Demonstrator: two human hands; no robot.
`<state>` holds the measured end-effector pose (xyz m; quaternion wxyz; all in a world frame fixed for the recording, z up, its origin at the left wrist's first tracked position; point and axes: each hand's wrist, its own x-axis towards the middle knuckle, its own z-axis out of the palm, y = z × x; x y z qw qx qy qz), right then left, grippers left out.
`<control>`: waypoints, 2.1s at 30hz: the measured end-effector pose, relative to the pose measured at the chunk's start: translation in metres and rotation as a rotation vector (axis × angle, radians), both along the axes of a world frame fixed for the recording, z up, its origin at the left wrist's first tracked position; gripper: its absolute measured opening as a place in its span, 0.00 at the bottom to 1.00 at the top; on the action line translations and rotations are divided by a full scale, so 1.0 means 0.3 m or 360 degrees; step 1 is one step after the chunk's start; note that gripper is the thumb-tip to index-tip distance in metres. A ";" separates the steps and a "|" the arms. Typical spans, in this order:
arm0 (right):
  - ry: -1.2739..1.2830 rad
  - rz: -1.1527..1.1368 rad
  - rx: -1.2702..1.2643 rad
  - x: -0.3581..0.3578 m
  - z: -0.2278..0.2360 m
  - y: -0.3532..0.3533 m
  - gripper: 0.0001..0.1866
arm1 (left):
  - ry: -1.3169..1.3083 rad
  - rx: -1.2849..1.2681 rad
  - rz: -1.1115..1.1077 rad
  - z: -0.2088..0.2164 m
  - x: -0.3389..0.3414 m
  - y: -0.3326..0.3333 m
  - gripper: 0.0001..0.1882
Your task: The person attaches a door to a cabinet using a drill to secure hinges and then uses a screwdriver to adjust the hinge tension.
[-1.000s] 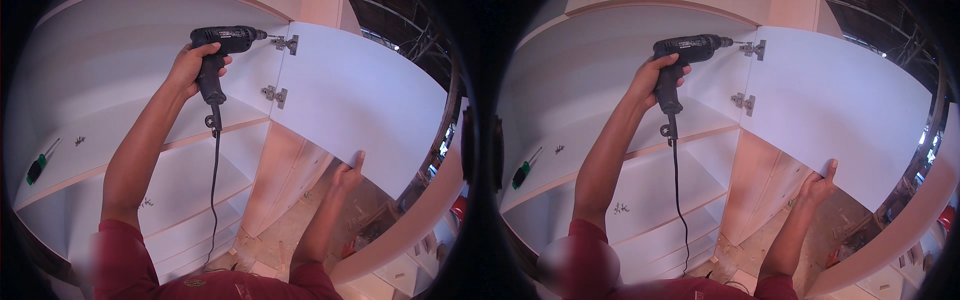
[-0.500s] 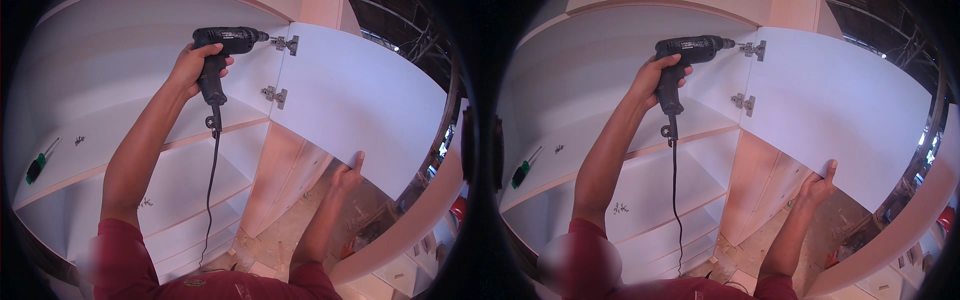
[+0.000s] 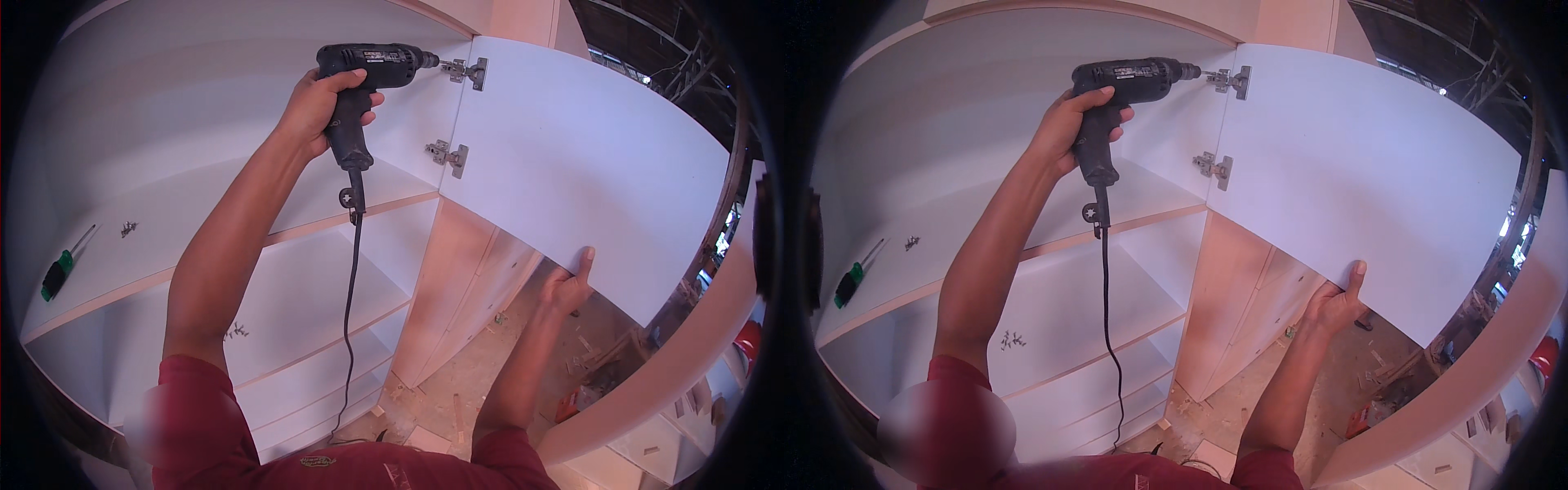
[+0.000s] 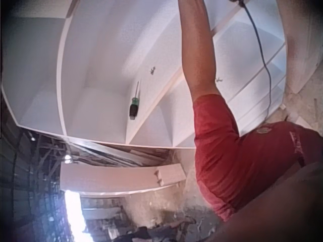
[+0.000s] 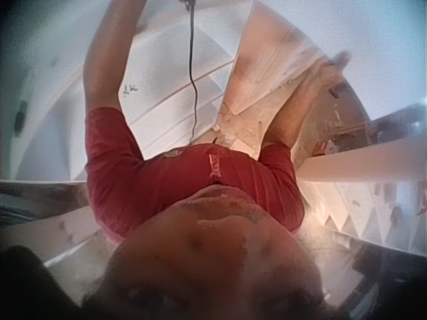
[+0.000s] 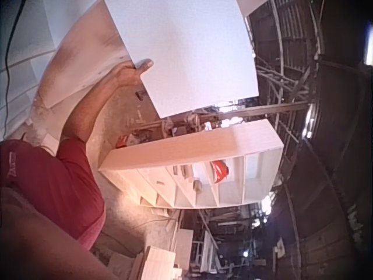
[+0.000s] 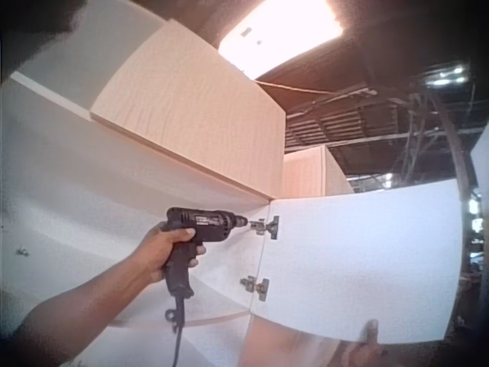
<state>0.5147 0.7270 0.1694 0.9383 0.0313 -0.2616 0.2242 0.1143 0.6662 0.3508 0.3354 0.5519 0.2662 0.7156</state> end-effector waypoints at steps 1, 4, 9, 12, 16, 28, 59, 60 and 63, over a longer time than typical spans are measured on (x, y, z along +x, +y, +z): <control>-0.0022 -0.0014 0.0011 0.002 -0.002 0.001 0.24 | -0.0001 0.0000 -0.0002 0.001 0.005 -0.002 0.25; -0.0036 -0.0013 0.0016 0.005 -0.009 0.005 0.24 | -0.0007 0.0006 0.0037 0.002 0.012 -0.002 0.25; -0.0012 -0.0034 -0.0008 0.004 -0.007 0.015 0.21 | -0.0012 0.0035 -0.0036 0.011 -0.007 0.001 0.21; -0.0039 -0.0084 0.0005 0.007 -0.009 0.020 0.21 | 0.0043 0.0039 0.0015 0.012 -0.005 -0.004 0.25; -0.0060 -0.0051 0.0024 0.006 -0.011 0.014 0.23 | 0.0071 0.0022 0.0061 0.033 -0.006 0.008 0.25; -0.0060 -0.0016 -0.0008 0.017 -0.007 0.009 0.21 | 0.0763 0.0026 0.0283 0.156 -0.122 0.036 0.29; 0.0022 0.0063 -0.0140 0.042 -0.026 0.027 0.19 | 0.0917 0.0200 0.0447 0.091 -0.148 0.071 0.32; 0.0024 0.0063 -0.0145 0.046 -0.029 0.030 0.19 | 0.0920 0.0255 0.0401 0.096 -0.141 0.067 0.32; -0.0026 0.0060 -0.0123 0.062 -0.040 0.046 0.21 | 0.0937 0.0222 0.0315 0.123 -0.143 0.054 0.32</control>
